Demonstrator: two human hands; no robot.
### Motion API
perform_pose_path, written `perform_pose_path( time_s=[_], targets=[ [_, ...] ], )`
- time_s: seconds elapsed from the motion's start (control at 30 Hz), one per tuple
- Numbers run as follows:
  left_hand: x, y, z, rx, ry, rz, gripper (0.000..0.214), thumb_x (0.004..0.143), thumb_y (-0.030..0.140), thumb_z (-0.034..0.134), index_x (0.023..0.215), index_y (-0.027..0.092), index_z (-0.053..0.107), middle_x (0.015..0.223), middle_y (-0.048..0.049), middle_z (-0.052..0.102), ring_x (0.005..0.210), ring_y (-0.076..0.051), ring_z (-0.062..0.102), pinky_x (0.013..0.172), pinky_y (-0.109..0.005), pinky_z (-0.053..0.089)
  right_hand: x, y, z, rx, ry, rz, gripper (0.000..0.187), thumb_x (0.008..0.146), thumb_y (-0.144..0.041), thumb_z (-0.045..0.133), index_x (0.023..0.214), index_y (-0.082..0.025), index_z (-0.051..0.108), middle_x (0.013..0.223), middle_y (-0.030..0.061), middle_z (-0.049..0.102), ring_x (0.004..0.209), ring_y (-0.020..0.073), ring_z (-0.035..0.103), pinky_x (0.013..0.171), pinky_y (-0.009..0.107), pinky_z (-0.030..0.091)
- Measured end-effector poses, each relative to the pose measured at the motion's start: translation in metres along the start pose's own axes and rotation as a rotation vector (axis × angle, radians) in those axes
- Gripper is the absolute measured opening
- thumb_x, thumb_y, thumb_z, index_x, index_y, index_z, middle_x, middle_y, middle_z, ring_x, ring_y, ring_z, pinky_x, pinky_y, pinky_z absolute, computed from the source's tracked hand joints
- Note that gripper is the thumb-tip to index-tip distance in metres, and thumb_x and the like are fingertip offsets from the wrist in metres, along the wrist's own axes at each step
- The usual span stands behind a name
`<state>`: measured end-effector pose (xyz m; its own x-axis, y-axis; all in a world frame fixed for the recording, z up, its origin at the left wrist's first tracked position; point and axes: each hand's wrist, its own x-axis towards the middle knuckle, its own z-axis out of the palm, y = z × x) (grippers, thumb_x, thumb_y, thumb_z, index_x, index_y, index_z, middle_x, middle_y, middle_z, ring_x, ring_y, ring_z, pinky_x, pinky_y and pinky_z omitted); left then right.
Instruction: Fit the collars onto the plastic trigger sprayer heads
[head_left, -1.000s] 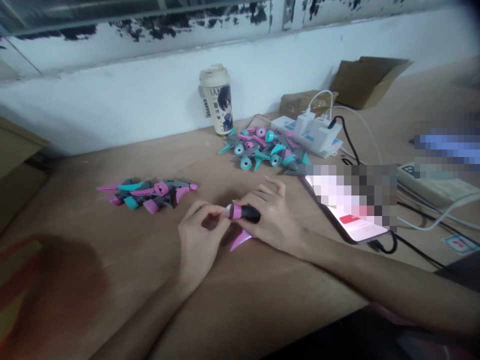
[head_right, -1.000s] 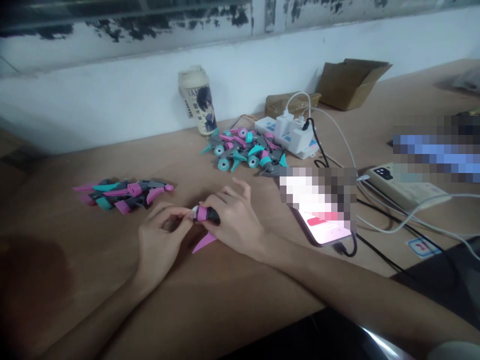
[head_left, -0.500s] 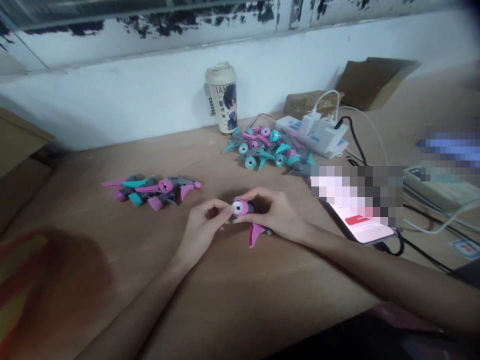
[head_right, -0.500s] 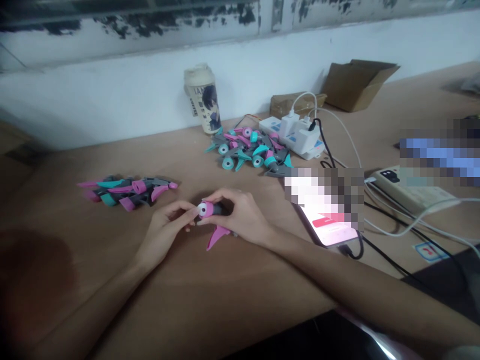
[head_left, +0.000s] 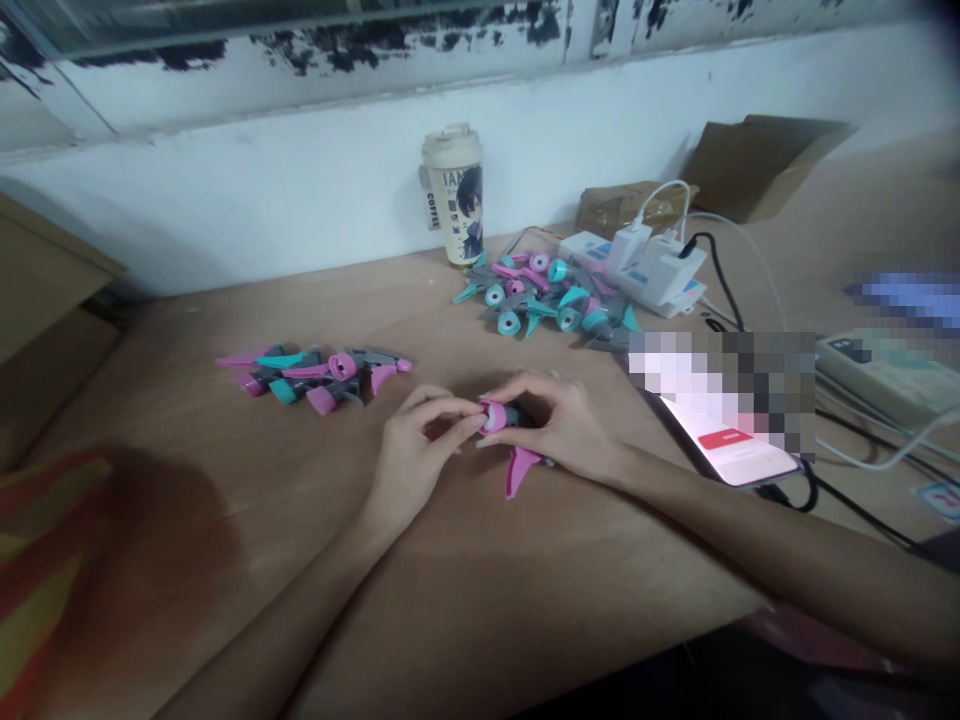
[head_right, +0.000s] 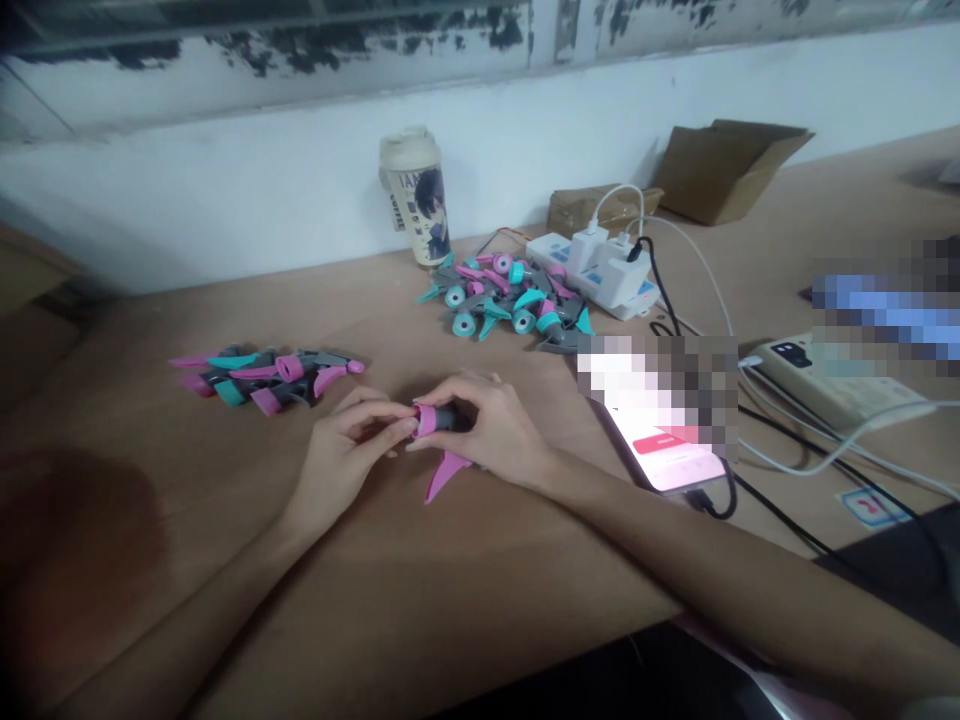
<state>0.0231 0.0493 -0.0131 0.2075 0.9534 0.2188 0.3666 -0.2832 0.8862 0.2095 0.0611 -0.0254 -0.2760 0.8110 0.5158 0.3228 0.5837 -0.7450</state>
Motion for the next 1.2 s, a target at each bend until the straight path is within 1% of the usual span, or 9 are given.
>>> perform_pose_path(
  time_s=[0.2, 0.33, 0.5, 0.63, 0.77, 0.87, 0.97, 1.1, 1.2],
  targets=[
    [0.001, 0.003, -0.002, 0.102, -0.009, 0.071, 0.011, 0.077, 0.030, 0.066, 0.083, 0.021, 0.070, 0.085, -0.0016, 0.056, 0.070, -0.011, 0.055, 0.057, -0.022, 0.045, -0.001, 0.000, 0.001, -0.059, 0.030, -0.084, 0.026, 0.067, -0.036, 0.075, 0.087, -0.024, 0.064, 0.084, -0.0028, 0.071, 0.082, 0.0144, 0.064, 0.089, 0.035, 0.041],
    [0.001, 0.006, -0.001, 0.148, 0.012, 0.099, 0.008, 0.075, 0.026, 0.067, 0.080, 0.020, 0.067, 0.081, -0.0008, 0.056, 0.068, -0.011, 0.055, 0.055, -0.020, 0.044, 0.000, -0.001, 0.000, -0.123, 0.024, -0.129, 0.027, 0.069, -0.038, 0.073, 0.089, -0.023, 0.064, 0.086, -0.0011, 0.071, 0.083, 0.0147, 0.065, 0.097, 0.039, 0.036],
    [-0.001, 0.006, 0.003, 0.184, 0.027, 0.131, 0.003, 0.074, 0.019, 0.065, 0.077, 0.019, 0.065, 0.076, 0.0005, 0.055, 0.067, -0.010, 0.054, 0.055, -0.020, 0.043, -0.001, -0.005, -0.001, -0.202, 0.026, -0.192, 0.022, 0.073, -0.037, 0.070, 0.088, -0.023, 0.064, 0.090, 0.0004, 0.072, 0.087, 0.0156, 0.065, 0.101, 0.041, 0.032],
    [-0.004, 0.009, 0.008, 0.174, 0.040, 0.072, 0.006, 0.076, 0.020, 0.062, 0.070, 0.018, 0.062, 0.071, 0.0005, 0.054, 0.064, -0.011, 0.053, 0.055, -0.021, 0.043, -0.002, -0.008, -0.001, -0.239, 0.050, -0.209, 0.017, 0.074, -0.028, 0.070, 0.088, -0.024, 0.063, 0.094, -0.0001, 0.071, 0.090, 0.0157, 0.064, 0.102, 0.042, 0.031],
    [-0.009, 0.012, 0.012, 0.083, 0.068, 0.012, 0.009, 0.079, 0.023, 0.059, 0.074, 0.017, 0.064, 0.076, -0.0014, 0.056, 0.067, -0.012, 0.055, 0.055, -0.022, 0.046, -0.002, -0.008, -0.001, -0.232, 0.071, -0.208, 0.021, 0.072, -0.025, 0.072, 0.091, -0.025, 0.062, 0.096, -0.0009, 0.071, 0.092, 0.0155, 0.064, 0.102, 0.041, 0.031],
    [-0.012, 0.015, 0.015, 0.100, 0.137, 0.074, 0.010, 0.081, 0.025, 0.058, 0.082, 0.018, 0.065, 0.080, -0.0016, 0.054, 0.067, -0.011, 0.055, 0.054, -0.022, 0.046, -0.001, -0.007, -0.001, -0.216, 0.098, -0.187, 0.021, 0.073, -0.028, 0.071, 0.092, -0.026, 0.062, 0.097, -0.0019, 0.071, 0.092, 0.0156, 0.064, 0.101, 0.041, 0.033],
    [-0.013, 0.015, 0.015, 0.160, 0.177, 0.160, 0.012, 0.082, 0.022, 0.057, 0.091, 0.020, 0.065, 0.079, -0.0004, 0.052, 0.061, -0.009, 0.052, 0.052, -0.020, 0.044, -0.001, -0.006, 0.000, -0.194, 0.103, -0.171, 0.024, 0.072, -0.031, 0.072, 0.093, -0.025, 0.062, 0.096, -0.0016, 0.071, 0.091, 0.0156, 0.064, 0.101, 0.040, 0.033],
    [-0.011, 0.011, 0.013, 0.184, 0.208, 0.209, 0.007, 0.081, 0.019, 0.058, 0.085, 0.019, 0.063, 0.077, 0.0001, 0.051, 0.064, -0.009, 0.052, 0.052, -0.019, 0.042, -0.003, -0.006, 0.005, -0.159, 0.097, -0.153, 0.028, 0.069, -0.036, 0.073, 0.093, -0.025, 0.061, 0.093, -0.0013, 0.071, 0.088, 0.0159, 0.065, 0.102, 0.041, 0.033],
    [-0.009, 0.007, 0.010, 0.187, 0.174, 0.229, 0.004, 0.080, 0.018, 0.058, 0.080, 0.018, 0.062, 0.072, 0.0009, 0.050, 0.063, -0.009, 0.050, 0.052, -0.019, 0.040, -0.005, -0.006, 0.008, -0.165, 0.104, -0.135, 0.028, 0.070, -0.037, 0.072, 0.093, -0.027, 0.061, 0.092, -0.0021, 0.071, 0.087, 0.0162, 0.066, 0.103, 0.043, 0.032]
  ],
)
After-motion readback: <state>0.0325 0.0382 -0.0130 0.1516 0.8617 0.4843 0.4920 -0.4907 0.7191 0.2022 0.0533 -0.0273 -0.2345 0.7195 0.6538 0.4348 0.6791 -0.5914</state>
